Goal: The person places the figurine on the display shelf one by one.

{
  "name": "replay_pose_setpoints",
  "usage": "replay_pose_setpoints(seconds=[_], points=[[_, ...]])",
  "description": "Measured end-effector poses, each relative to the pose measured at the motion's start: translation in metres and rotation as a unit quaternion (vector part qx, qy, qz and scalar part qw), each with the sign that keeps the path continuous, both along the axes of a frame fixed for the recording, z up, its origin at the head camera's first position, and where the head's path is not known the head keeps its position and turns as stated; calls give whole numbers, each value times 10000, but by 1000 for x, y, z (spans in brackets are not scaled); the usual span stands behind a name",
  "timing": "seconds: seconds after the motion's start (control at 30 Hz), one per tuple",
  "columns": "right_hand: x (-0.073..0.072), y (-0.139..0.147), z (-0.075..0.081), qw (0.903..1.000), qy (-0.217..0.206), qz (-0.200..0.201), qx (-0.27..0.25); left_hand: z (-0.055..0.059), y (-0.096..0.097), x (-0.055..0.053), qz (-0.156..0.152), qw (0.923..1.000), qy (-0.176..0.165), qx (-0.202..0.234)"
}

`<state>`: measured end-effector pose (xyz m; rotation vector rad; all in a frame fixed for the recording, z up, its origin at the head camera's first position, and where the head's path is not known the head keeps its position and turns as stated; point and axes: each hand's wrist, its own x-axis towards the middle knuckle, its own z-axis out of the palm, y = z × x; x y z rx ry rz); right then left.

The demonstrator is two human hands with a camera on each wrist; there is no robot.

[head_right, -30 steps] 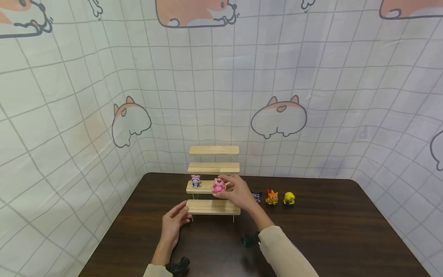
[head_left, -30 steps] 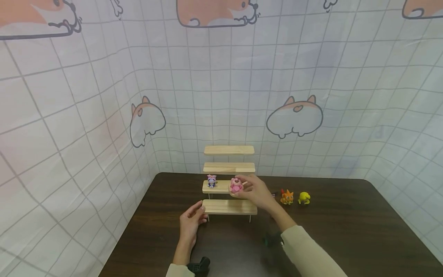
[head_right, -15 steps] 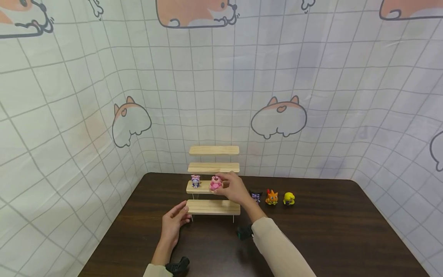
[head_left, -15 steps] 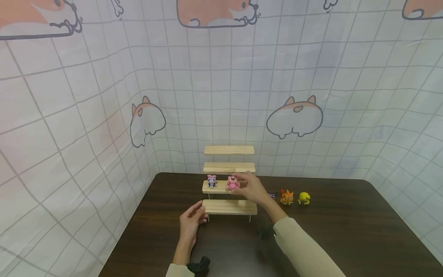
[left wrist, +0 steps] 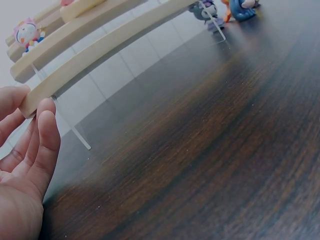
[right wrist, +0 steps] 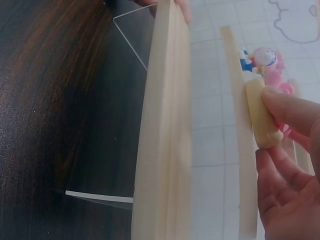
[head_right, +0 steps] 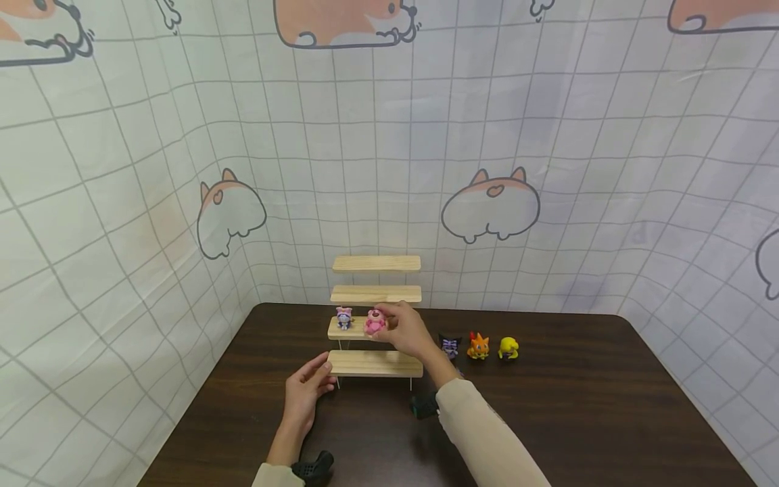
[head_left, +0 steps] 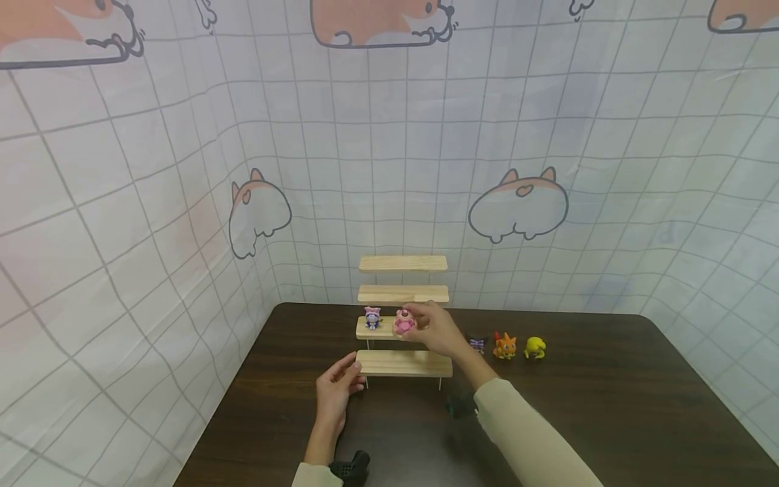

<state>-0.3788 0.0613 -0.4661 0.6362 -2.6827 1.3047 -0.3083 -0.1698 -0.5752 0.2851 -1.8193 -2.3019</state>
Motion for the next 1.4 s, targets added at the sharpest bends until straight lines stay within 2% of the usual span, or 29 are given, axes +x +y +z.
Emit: replay_pose_setpoints(seconds=[0.23, 0.73, 1.13, 1.4], points=[[2, -1, -1, 9996, -207, -160, -67, 0, 0, 0, 38, 10000, 0, -59], [3, -7, -4, 9984, 64, -516, -217, 2, -1, 3, 30, 9999, 32, -120], [0, -13, -7, 9963, 246, -795, -230, 1, 0, 0, 49, 10000, -5, -34], [2, -14, -6, 9956, 180, -868, -298, 1, 0, 0, 50, 10000, 10, -70]])
